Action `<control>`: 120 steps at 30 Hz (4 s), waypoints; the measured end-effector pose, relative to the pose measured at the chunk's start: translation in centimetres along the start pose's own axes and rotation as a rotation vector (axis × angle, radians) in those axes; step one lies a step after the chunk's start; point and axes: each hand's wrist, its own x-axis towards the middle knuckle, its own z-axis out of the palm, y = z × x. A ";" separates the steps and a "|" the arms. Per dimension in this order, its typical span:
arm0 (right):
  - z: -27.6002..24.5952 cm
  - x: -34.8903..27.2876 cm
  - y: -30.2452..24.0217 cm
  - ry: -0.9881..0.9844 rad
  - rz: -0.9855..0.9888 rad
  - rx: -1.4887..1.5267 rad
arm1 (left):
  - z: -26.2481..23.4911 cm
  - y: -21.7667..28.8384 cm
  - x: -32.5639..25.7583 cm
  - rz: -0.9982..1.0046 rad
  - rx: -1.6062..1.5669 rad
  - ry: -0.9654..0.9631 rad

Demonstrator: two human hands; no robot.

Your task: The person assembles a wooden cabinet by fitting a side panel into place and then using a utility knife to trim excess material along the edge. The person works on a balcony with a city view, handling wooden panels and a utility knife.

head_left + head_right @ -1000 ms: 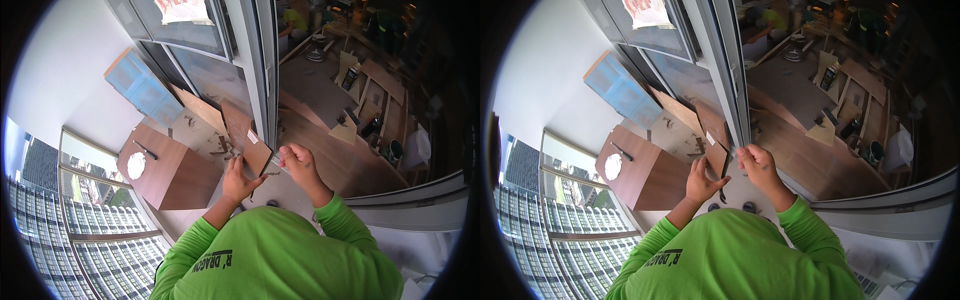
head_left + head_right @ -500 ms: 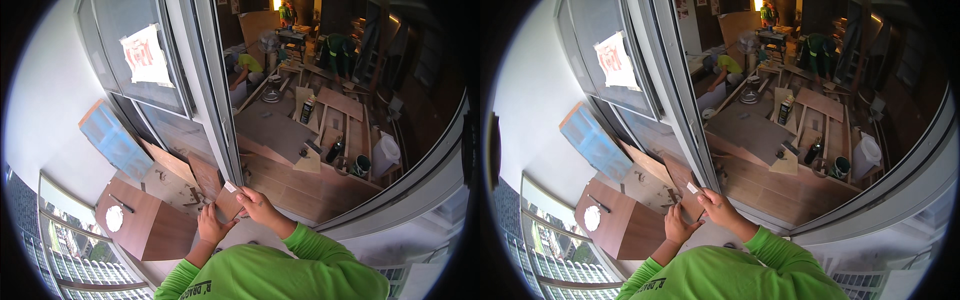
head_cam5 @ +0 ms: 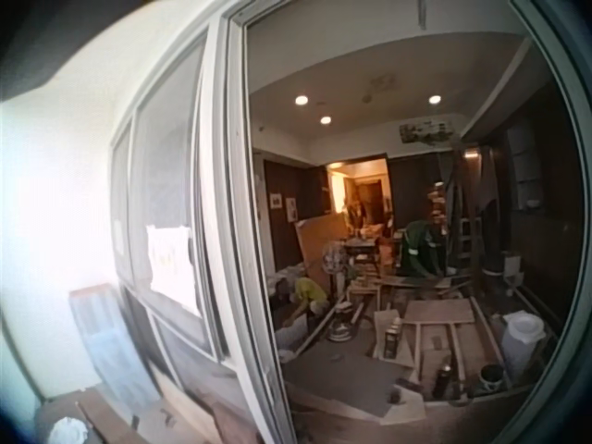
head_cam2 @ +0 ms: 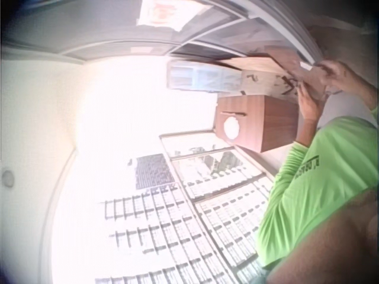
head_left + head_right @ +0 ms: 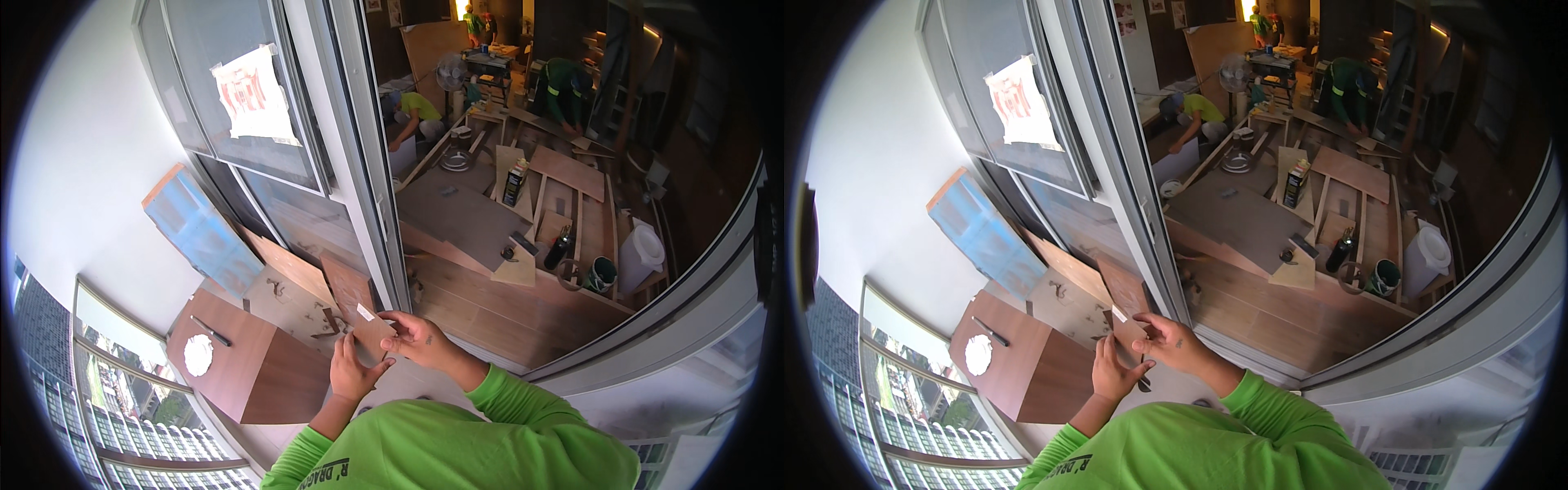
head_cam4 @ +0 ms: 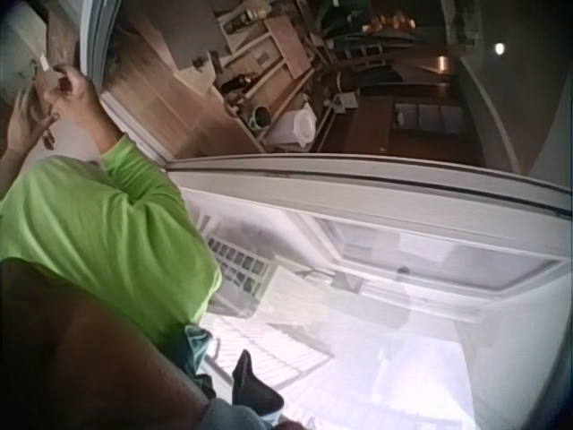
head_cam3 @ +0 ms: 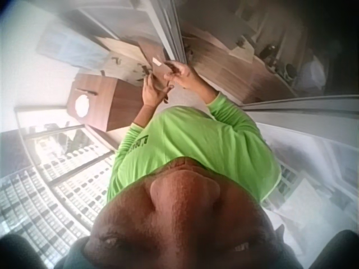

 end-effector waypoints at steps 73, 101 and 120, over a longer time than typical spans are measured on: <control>-0.7 2.7 -4.2 -0.234 -0.065 -0.045 | -1.1 1.1 0.3 0.047 -0.437 -0.252; 0.1 2.5 -2.6 -0.243 -0.118 -0.041 | -1.2 0.6 -0.7 0.073 -0.415 -0.203; 0.6 2.3 -2.4 -0.194 -0.079 -0.114 | 0.1 -0.2 -1.6 0.172 -0.443 -0.193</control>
